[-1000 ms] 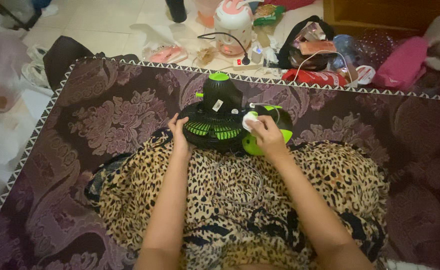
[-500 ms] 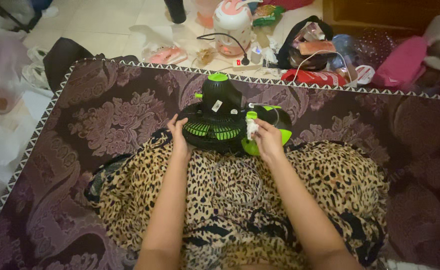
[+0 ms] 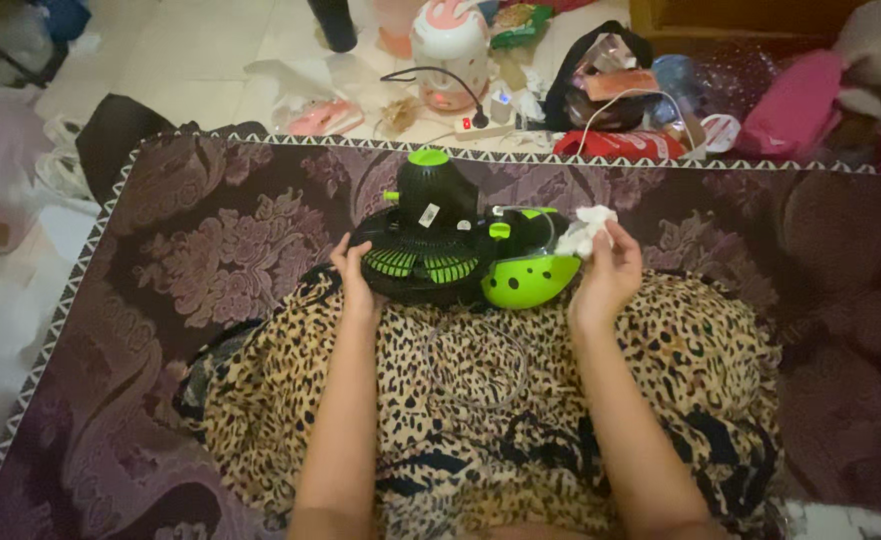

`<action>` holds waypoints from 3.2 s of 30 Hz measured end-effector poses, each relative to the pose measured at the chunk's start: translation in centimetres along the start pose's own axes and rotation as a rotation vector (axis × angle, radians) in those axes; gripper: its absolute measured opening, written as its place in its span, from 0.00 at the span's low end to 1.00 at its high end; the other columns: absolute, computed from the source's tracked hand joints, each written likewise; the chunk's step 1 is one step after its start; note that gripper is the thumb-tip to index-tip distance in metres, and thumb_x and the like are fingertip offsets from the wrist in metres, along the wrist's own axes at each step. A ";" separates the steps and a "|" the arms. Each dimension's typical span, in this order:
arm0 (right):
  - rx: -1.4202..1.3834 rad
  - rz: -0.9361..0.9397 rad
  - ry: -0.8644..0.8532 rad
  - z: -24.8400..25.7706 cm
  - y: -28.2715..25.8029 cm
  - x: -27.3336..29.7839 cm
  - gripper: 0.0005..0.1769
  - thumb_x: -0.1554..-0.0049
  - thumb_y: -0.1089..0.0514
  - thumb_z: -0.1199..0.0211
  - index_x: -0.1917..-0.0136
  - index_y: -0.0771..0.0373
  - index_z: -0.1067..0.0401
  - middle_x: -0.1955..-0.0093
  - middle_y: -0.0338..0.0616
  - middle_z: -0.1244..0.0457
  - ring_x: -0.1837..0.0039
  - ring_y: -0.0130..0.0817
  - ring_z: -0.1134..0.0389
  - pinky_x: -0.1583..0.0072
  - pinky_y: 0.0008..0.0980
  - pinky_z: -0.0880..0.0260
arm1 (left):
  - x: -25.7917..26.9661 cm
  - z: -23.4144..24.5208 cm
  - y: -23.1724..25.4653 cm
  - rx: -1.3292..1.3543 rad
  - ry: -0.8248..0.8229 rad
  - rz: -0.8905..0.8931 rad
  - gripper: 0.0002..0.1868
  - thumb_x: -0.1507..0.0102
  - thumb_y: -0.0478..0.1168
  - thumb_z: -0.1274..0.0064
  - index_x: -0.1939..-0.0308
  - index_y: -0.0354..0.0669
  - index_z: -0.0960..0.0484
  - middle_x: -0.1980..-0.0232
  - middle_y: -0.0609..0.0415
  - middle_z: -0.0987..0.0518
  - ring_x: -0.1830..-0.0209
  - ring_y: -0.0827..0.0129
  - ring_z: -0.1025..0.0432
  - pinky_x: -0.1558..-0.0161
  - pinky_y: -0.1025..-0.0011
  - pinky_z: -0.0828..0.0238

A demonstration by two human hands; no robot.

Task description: The person wipes the front grille, blades, and rear housing of a small green and black electric fan using a white cloth. They rotate the fan to access different sides and continue wiping throughout the clip.

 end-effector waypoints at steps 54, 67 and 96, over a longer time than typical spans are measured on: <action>1.223 0.359 -0.604 0.3 -0.4 3.4 0.11 0.40 0.62 0.41 0.44 0.67 0.25 0.47 0.53 0.36 0.48 0.50 0.31 0.46 0.44 0.29 | 2.7 -2.5 2.1 -0.144 -0.107 -0.013 0.36 0.42 0.39 0.51 0.29 0.52 0.38 0.37 0.46 0.28 0.42 0.57 0.29 0.42 0.59 0.28; 1.456 0.360 -1.072 -4.1 3.0 -0.6 0.37 0.55 0.37 0.24 0.41 0.63 0.25 0.42 0.59 0.42 0.39 0.56 0.42 0.43 0.54 0.38 | 1.8 -2.0 1.7 -0.089 -0.149 0.018 0.35 0.43 0.39 0.51 0.29 0.54 0.37 0.38 0.46 0.28 0.43 0.56 0.29 0.43 0.58 0.27; 1.098 0.635 -0.772 -2.9 2.9 2.5 0.33 0.55 0.44 0.25 0.42 0.60 0.31 0.40 0.54 0.41 0.38 0.55 0.40 0.41 0.48 0.41 | 2.3 -3.3 2.1 -0.192 -0.231 -0.016 0.35 0.43 0.37 0.53 0.30 0.52 0.37 0.35 0.47 0.28 0.40 0.58 0.30 0.40 0.63 0.30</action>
Point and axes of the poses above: each hand's wrist, its own x-axis away from the middle knuckle, its own z-axis out of the back of the hand, y = z × x, the point moved 7 cm from there along -x, towards the middle knuckle
